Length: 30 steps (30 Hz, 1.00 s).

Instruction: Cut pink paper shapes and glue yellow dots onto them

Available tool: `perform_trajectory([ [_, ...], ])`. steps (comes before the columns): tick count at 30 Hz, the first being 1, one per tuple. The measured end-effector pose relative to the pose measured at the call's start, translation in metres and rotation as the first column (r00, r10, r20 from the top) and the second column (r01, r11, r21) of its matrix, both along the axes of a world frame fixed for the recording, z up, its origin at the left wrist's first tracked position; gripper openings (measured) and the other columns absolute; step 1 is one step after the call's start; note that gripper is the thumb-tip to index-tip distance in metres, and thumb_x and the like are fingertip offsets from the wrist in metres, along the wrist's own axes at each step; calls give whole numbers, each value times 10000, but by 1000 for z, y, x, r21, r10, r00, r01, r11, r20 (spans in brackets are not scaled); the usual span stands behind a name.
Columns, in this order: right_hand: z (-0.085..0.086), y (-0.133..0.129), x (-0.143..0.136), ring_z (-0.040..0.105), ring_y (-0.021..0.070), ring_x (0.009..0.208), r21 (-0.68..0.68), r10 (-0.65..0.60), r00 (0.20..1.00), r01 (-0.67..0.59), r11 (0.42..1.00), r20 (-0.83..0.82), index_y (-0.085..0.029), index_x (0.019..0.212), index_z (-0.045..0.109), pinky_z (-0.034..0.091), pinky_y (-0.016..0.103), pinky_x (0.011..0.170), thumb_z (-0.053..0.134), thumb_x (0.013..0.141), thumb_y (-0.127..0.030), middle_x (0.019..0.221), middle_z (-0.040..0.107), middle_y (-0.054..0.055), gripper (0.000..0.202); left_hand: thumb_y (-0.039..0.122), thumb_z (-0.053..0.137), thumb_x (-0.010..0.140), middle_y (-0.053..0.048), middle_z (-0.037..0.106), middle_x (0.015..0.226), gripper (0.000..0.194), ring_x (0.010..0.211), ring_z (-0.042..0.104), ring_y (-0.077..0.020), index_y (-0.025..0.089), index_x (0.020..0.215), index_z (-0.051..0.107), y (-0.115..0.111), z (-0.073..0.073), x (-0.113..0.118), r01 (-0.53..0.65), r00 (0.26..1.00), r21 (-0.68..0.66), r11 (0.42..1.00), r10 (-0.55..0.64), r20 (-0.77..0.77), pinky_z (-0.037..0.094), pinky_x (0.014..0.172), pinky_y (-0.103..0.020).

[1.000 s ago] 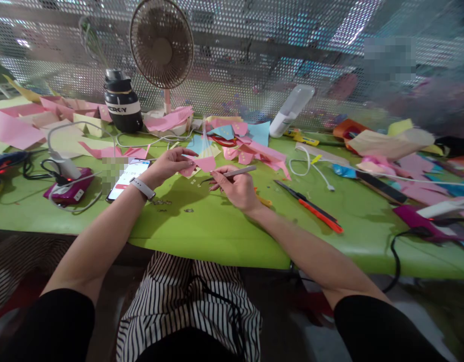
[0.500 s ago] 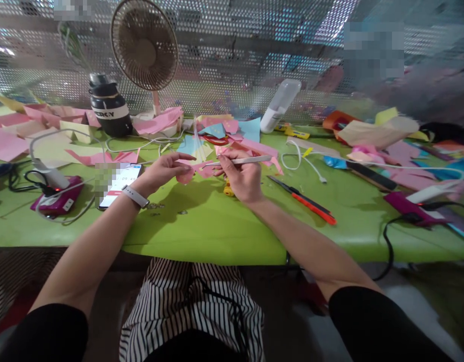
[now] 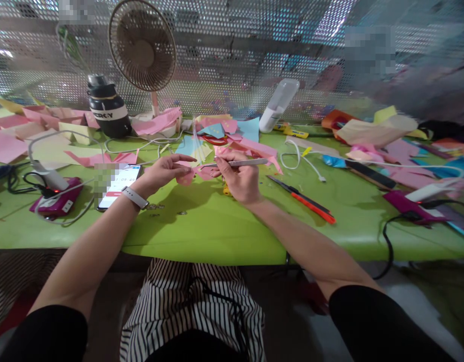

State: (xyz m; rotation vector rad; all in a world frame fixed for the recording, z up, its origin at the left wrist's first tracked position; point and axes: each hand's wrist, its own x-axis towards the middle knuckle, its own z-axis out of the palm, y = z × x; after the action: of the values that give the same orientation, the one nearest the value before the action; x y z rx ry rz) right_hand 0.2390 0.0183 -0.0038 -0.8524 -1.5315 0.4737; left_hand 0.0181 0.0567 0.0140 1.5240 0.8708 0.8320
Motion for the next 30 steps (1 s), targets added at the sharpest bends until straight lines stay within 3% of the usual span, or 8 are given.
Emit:
perform_trajectory([
  [9, -1, 0, -1, 718, 140, 565, 63, 42, 999, -40, 997, -33, -211, 861, 651, 600, 259, 545, 688, 907, -457, 683, 710, -18, 253, 243, 762, 825, -57, 754, 870, 386, 769, 683, -124, 132, 1189, 698, 2, -3, -1, 41, 999, -14, 999, -40, 27, 543, 781, -268],
  [17, 1, -2, -2, 720, 148, 564, 19, 4, 1000, -3, 1000, -23, -218, 846, 639, 596, 265, 526, 663, 903, -515, 673, 701, -20, 303, 203, 741, 830, -39, 725, 839, 315, 709, 634, -87, 140, 1138, 732, 6, -5, -3, 28, 998, -43, 999, -25, 62, 509, 706, -218],
  [30, -4, 1, 0, 724, 146, 591, 18, 0, 1000, 0, 1000, -12, -223, 867, 646, 605, 266, 553, 650, 914, -517, 706, 695, -18, 298, 261, 742, 844, -45, 723, 845, 382, 722, 647, -95, 139, 1205, 711, 9, -12, -6, 61, 995, -19, 998, -59, 77, 518, 716, -225],
])
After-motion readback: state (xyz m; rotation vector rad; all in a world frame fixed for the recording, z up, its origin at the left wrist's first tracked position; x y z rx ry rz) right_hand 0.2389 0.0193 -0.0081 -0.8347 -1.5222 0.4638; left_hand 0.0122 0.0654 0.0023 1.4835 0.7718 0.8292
